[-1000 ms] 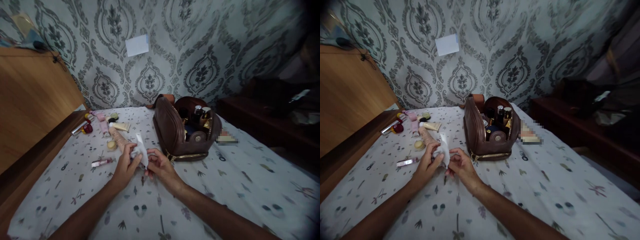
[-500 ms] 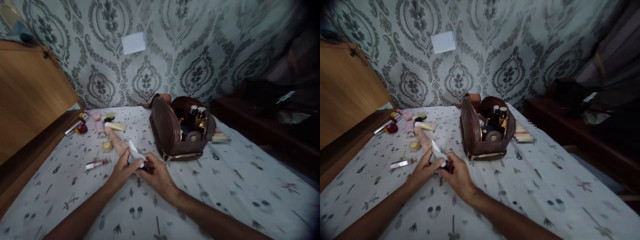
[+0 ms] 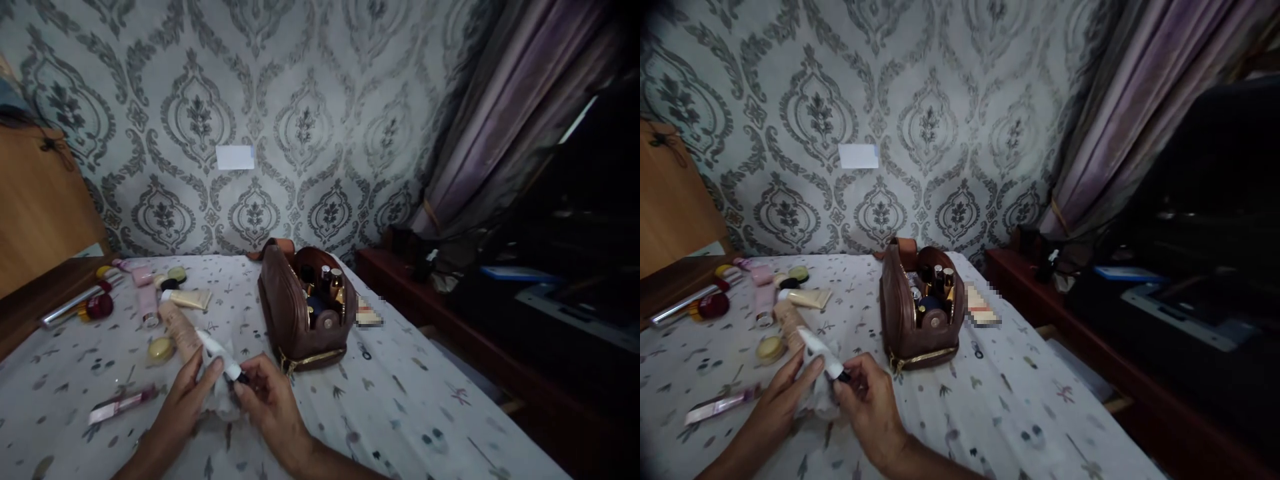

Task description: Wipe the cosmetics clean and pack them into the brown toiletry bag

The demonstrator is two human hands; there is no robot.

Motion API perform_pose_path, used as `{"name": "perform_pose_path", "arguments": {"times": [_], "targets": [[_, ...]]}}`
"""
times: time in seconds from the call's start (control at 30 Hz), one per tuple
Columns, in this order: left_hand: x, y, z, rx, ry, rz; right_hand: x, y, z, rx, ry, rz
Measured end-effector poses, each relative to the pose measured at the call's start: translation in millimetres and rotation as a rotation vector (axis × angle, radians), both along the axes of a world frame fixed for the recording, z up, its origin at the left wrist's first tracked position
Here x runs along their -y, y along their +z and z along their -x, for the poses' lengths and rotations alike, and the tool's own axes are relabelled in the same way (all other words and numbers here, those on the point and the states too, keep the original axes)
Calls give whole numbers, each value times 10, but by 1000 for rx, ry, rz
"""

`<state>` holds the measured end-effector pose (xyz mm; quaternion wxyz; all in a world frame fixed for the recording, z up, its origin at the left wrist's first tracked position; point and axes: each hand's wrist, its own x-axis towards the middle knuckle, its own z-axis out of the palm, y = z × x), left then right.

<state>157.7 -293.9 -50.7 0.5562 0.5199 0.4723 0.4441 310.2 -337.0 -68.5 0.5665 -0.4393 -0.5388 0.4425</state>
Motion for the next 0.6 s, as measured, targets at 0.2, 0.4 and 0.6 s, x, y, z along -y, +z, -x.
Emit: {"name": "perform_pose_path", "arguments": {"times": [0.2,0.4,0.6], "targets": [[-17,-17,38,-7,-40,-83,2,201,-136,-6,-65,-19],[-53,-149,52,-78,-48,-83,-24,892,-518,223,-192,-237],[-101,-178,69,-212,-102,-246,-272,1734,-1081,509,-502,-543]]}}
